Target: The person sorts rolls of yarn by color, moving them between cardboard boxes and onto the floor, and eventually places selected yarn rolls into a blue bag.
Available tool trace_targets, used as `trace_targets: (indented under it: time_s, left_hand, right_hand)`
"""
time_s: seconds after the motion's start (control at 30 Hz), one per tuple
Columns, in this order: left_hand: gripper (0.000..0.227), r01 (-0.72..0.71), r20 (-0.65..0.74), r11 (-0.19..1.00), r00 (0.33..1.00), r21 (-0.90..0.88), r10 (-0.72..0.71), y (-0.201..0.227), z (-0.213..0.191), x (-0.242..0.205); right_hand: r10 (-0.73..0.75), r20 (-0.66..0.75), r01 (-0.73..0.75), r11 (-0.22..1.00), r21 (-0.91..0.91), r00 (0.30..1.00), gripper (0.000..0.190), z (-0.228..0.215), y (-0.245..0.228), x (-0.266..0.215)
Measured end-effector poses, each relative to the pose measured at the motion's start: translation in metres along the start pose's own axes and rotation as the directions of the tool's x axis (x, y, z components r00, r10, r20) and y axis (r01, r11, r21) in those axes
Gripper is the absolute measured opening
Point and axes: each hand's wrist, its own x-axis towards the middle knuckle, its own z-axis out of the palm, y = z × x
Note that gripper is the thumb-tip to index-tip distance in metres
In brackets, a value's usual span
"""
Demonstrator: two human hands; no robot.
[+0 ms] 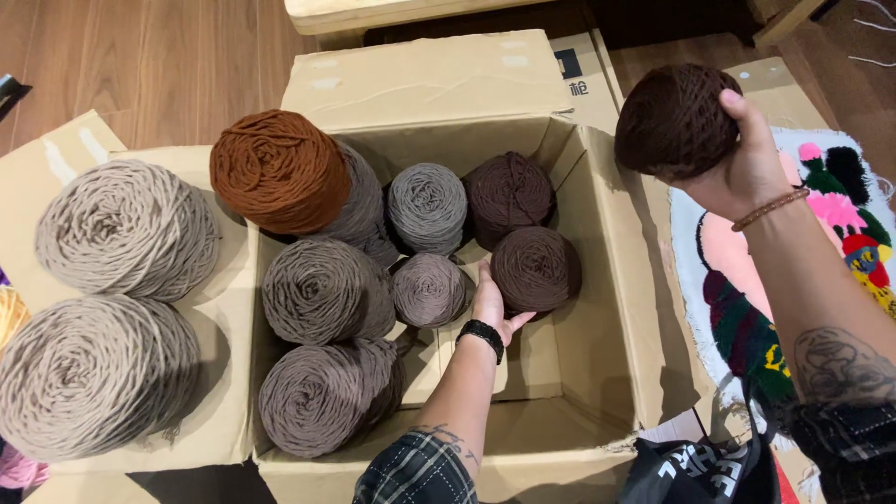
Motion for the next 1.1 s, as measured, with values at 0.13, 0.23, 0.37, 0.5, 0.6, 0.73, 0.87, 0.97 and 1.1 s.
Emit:
trace_targets:
  time_s: [0.13, 0.23, 0.37, 0.5, 0.6, 0.73, 0.87, 0.97, 1.1]
  left_hand:
    - [0.056, 0.039, -0.003, 0.990, 0.999, 0.135, -0.039, 0.009, -0.007, 0.009]
    - [0.047, -0.126, -0.200, 0.682, 0.904, 0.721, 0.379, 0.003, -0.037, 0.075]
    - [0.057, -0.511, 0.047, 0.660, 0.808, 0.551, 0.587, 0.021, -0.029, 0.088]
    - [0.066, -0.356, 0.039, 0.816, 0.924, 0.455, 0.381, 0.049, 0.021, 0.010]
    - [0.073, -0.238, -0.044, 0.796, 0.949, 0.557, 0.314, 0.044, 0.006, 0.066]
    - [0.075, -0.256, 0.080, 0.929, 0.967, 0.266, 0.243, 0.060, 0.045, -0.036]
    - [0.077, -0.317, 0.210, 0.873, 0.944, 0.370, 0.254, 0.057, 0.019, 0.004]
    - [0.081, -0.318, 0.196, 0.842, 0.946, 0.436, 0.257, 0.056, 0.007, 0.014]
    - [0.083, -0.323, 0.197, 0.800, 0.946, 0.506, 0.258, 0.056, 0.003, 0.017]
  right_hand:
    - [-0.026, 0.033, 0.031, 0.984, -0.177, 0.999, 0.082, 0.012, -0.003, -0.007]
    - [-0.067, 0.035, 0.070, 0.993, -0.100, 0.997, 0.073, 0.011, 0.005, -0.009]
    - [-0.207, 0.110, 0.234, 0.845, -0.481, 0.972, 0.070, 0.022, 0.013, -0.023]
    - [-0.245, 0.213, 0.318, 0.566, -0.761, 0.946, 0.099, 0.053, 0.024, -0.040]
    - [-0.235, 0.287, 0.365, 0.435, -0.823, 0.929, 0.101, 0.054, 0.034, -0.034]
    - [-0.239, 0.339, 0.405, 0.339, -0.849, 0.910, 0.105, 0.058, 0.051, -0.037]
    - [-0.102, 0.382, 0.395, 0.237, -0.887, 0.918, 0.108, 0.066, 0.062, -0.040]
    - [-0.035, 0.424, 0.425, 0.040, -0.904, 0.905, 0.111, 0.062, 0.075, -0.037]
    - [0.034, 0.411, 0.413, -0.096, -0.906, 0.911, 0.114, 0.061, 0.075, -0.038]
